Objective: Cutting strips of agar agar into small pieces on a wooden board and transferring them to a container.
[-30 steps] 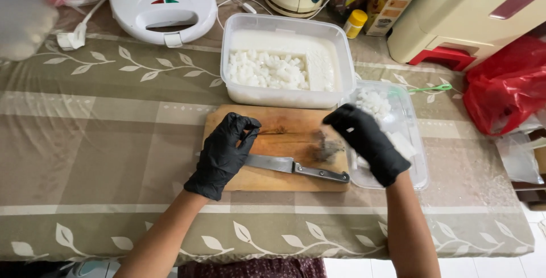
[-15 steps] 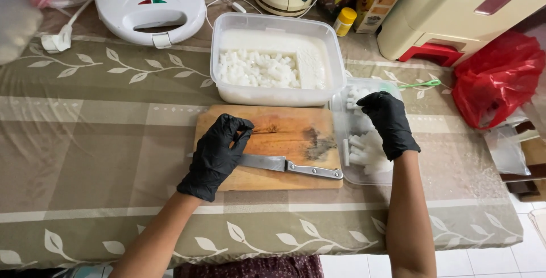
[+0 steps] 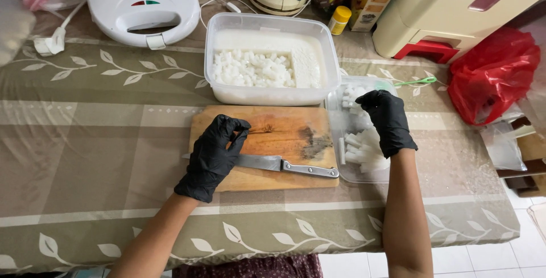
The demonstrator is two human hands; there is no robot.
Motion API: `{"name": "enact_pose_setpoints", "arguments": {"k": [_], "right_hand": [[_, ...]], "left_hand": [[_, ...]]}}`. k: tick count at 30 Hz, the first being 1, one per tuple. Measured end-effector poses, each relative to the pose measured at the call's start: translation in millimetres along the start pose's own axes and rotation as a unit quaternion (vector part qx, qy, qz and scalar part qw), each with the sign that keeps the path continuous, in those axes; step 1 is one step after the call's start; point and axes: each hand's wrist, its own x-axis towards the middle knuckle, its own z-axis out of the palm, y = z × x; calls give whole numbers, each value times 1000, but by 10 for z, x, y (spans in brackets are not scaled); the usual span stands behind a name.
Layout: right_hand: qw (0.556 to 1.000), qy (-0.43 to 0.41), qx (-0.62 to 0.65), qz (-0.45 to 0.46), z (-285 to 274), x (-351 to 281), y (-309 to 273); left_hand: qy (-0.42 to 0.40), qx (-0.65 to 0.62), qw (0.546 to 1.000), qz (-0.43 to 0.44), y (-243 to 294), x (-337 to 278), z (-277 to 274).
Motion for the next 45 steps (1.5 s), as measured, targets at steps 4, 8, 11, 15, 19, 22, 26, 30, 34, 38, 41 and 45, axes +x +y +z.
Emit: {"name": "enact_pose_setpoints", "arguments": {"k": [4, 8, 11, 15, 19, 22, 26, 30, 34, 38, 41, 45], "right_hand": [[1000, 7, 14, -3, -20, -16, 30], [1000, 1, 29, -1, -128, -47, -60], [999, 17, 34, 0, -161, -84, -79], [999, 24, 39, 13, -311, -178, -232], [997, 10, 72, 36, -462, -267, -364], [998, -7, 61, 23, -568, -360, -450], [997, -38, 65, 23, -695, -460, -553], [987, -43, 145, 48, -796, -482, -646], [986, -80, 120, 87, -851, -459, -634], [880, -58, 368, 293, -963, -491, -927], [971, -128, 139, 148, -934, -474, -773], [975, -135, 116, 130, -925, -489, -813]], "left_hand": [[1, 58, 998, 30, 367, 32, -7], [-28, 86, 986, 138, 391, 136, 439], [-64, 88, 979, 173, 602, 221, 768], [-123, 162, 956, 210, 659, 277, 1363], [-190, 174, 933, 252, 729, 340, 1770], [-216, 176, 926, 253, 770, 385, 1983], [-242, 224, 914, 238, 810, 438, 2130], [-273, 249, 906, 207, 814, 496, 2218], [-265, 245, 911, 199, 561, 512, 2487], [-247, 256, 911, 208, 419, 522, 2623], [-254, 232, 921, 183, 516, 520, 2531], [-262, 195, 934, 144, 674, 538, 2420]]}}
